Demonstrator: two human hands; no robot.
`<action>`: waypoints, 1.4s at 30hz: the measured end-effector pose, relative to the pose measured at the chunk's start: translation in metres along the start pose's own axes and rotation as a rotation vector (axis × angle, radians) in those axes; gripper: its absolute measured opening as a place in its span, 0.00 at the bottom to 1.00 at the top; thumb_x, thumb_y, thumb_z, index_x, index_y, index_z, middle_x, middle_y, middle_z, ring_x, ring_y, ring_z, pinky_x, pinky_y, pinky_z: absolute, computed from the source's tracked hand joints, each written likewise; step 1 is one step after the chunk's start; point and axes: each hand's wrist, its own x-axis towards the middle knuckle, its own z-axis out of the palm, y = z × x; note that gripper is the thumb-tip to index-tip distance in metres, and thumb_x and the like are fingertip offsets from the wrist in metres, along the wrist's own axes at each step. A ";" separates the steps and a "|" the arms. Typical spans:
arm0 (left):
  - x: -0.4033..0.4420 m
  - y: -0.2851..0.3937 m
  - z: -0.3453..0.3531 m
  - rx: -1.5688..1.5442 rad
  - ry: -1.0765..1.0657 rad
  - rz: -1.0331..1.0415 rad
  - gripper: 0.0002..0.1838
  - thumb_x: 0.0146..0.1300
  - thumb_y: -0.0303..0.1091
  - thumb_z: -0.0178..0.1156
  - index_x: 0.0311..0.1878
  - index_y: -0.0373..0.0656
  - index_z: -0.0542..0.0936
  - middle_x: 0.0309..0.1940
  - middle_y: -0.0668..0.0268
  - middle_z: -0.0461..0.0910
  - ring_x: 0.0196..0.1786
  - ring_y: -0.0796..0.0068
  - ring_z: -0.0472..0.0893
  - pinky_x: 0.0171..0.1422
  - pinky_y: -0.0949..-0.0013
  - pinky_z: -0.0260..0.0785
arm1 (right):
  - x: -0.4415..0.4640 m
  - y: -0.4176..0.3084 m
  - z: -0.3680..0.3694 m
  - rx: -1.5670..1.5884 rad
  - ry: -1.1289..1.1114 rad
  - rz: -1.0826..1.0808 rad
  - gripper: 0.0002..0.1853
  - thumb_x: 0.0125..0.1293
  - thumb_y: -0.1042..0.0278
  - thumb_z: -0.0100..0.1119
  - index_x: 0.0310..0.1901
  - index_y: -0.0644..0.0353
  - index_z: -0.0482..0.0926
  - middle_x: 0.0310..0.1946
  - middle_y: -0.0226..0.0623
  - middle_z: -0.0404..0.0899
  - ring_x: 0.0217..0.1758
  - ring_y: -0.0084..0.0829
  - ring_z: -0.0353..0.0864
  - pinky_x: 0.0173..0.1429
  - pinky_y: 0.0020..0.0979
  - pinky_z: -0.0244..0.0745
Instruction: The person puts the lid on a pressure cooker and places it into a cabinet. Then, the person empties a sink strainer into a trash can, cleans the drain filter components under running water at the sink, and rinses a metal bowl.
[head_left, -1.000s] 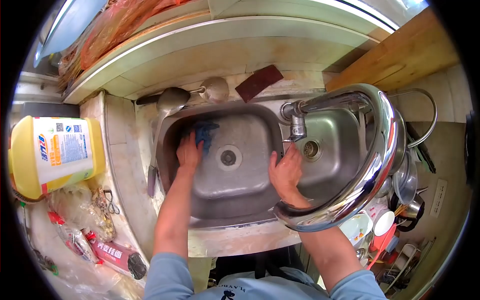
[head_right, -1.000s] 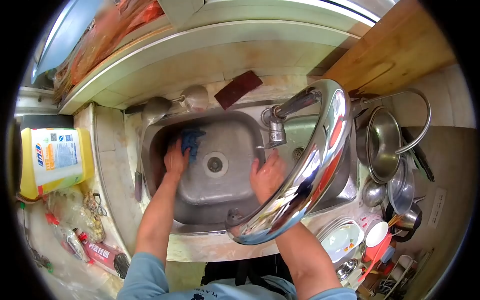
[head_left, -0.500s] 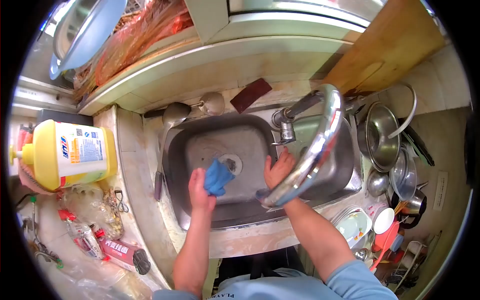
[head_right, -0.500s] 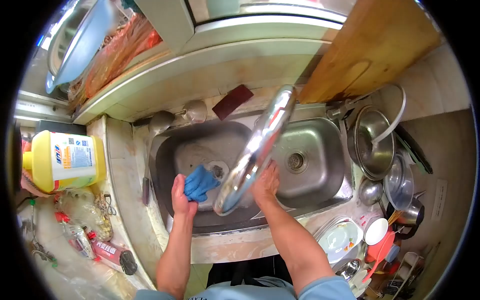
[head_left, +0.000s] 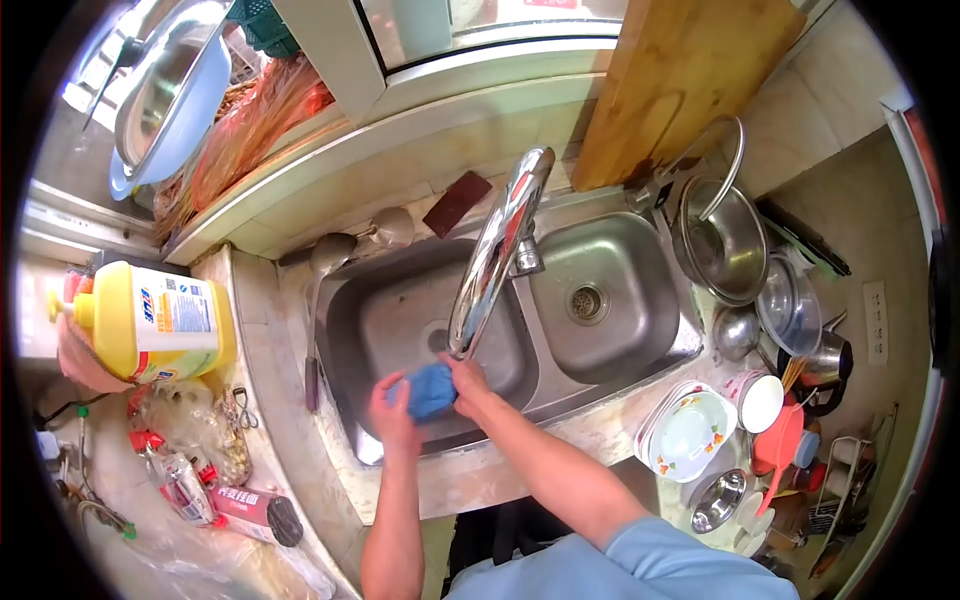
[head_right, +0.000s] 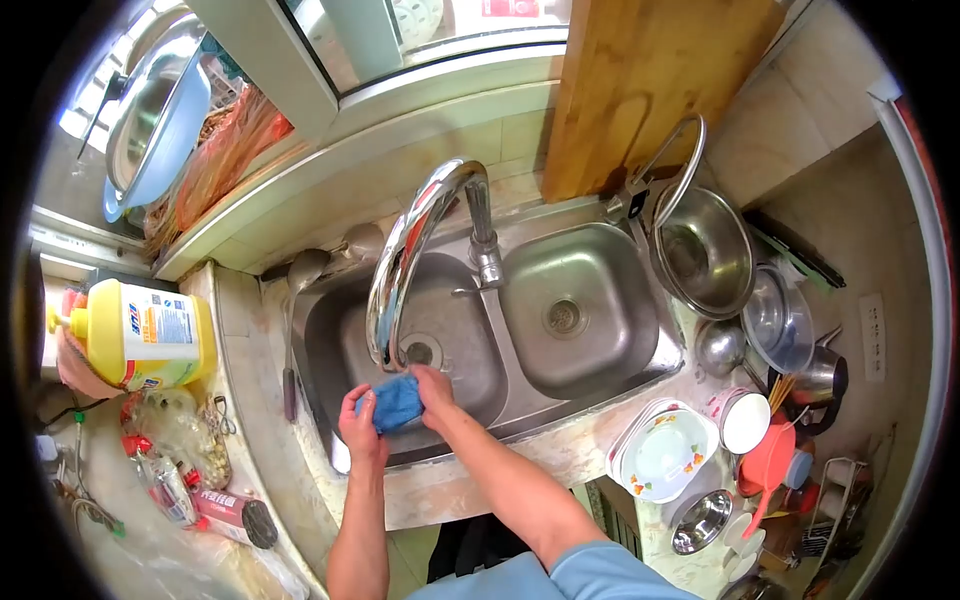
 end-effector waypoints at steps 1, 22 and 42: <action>0.000 -0.001 -0.003 0.005 0.000 -0.002 0.17 0.65 0.39 0.56 0.53 0.41 0.69 0.41 0.62 0.78 0.43 0.71 0.78 0.50 0.65 0.72 | -0.005 -0.007 0.011 -0.085 0.099 -0.088 0.15 0.64 0.57 0.56 0.38 0.64 0.78 0.31 0.31 0.79 0.30 0.23 0.76 0.37 0.31 0.73; 0.076 -0.024 -0.002 -0.625 -0.340 -0.222 0.08 0.68 0.41 0.50 0.37 0.48 0.72 0.37 0.68 0.74 0.42 0.75 0.74 0.51 0.64 0.67 | -0.033 -0.005 0.053 -0.508 0.243 -0.244 0.14 0.63 0.61 0.52 0.43 0.61 0.78 0.36 0.36 0.80 0.40 0.28 0.78 0.44 0.31 0.72; 0.076 -0.013 0.010 0.797 -0.155 0.125 0.17 0.65 0.43 0.53 0.47 0.39 0.79 0.39 0.63 0.82 0.39 0.68 0.80 0.44 0.65 0.72 | -0.009 0.003 0.059 -0.811 0.153 -0.328 0.23 0.68 0.47 0.43 0.52 0.56 0.75 0.49 0.57 0.74 0.52 0.54 0.74 0.53 0.45 0.70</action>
